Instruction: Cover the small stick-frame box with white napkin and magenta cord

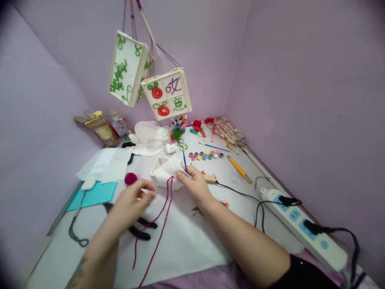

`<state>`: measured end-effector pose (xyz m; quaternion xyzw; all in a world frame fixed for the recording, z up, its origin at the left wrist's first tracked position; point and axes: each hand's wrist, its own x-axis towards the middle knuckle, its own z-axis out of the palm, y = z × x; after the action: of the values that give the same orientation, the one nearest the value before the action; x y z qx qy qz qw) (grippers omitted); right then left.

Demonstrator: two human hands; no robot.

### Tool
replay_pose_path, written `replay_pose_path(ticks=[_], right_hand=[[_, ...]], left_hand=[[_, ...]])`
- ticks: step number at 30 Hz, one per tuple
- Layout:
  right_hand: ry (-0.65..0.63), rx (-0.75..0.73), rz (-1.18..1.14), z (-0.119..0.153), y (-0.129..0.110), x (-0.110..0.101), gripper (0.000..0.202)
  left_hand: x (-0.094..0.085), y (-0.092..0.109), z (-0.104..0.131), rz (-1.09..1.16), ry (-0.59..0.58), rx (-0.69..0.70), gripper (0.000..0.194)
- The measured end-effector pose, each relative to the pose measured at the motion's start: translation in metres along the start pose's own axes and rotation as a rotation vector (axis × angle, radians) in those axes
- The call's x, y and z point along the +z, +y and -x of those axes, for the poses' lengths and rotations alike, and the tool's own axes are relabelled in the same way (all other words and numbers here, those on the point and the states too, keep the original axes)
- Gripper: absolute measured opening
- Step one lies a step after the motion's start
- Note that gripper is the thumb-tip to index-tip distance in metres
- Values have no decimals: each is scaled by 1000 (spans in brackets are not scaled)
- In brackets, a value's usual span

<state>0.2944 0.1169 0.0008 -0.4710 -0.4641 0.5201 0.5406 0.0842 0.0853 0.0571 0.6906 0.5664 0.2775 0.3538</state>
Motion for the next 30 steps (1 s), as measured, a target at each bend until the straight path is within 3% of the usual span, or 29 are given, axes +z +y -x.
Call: replay_pose_path(ticks=[4,5,8,12,16,20,26,30], right_hand=[[-58,-42,26,6,-2,-2,26],[-81,-44,17,6,-1,-3,25],[-100,-29,5,4,5,-5,26],[-79,-15,-4,-2,12,-8,29],[-147,-24,35,-8,11,-5,31],[-186,-24,61,-12,6,0,32],[-160,9,128,-14,-3,-4,29],[-155,44,196,-18,-9,-6,24]], left_hand=[[54,12,-13,-404,-17,-180,46],[63,13,-15,-448,-40,-206,49],[70,10,-17,-466,-21,-232,27],[42,16,-4,-47,-12,-97,21],[-2,47,5,235,-37,-69,23],[-34,81,-9,319,-120,-63,22],[-71,108,-37,335,-232,-46,21],[-97,122,-19,366,-230,109,23]])
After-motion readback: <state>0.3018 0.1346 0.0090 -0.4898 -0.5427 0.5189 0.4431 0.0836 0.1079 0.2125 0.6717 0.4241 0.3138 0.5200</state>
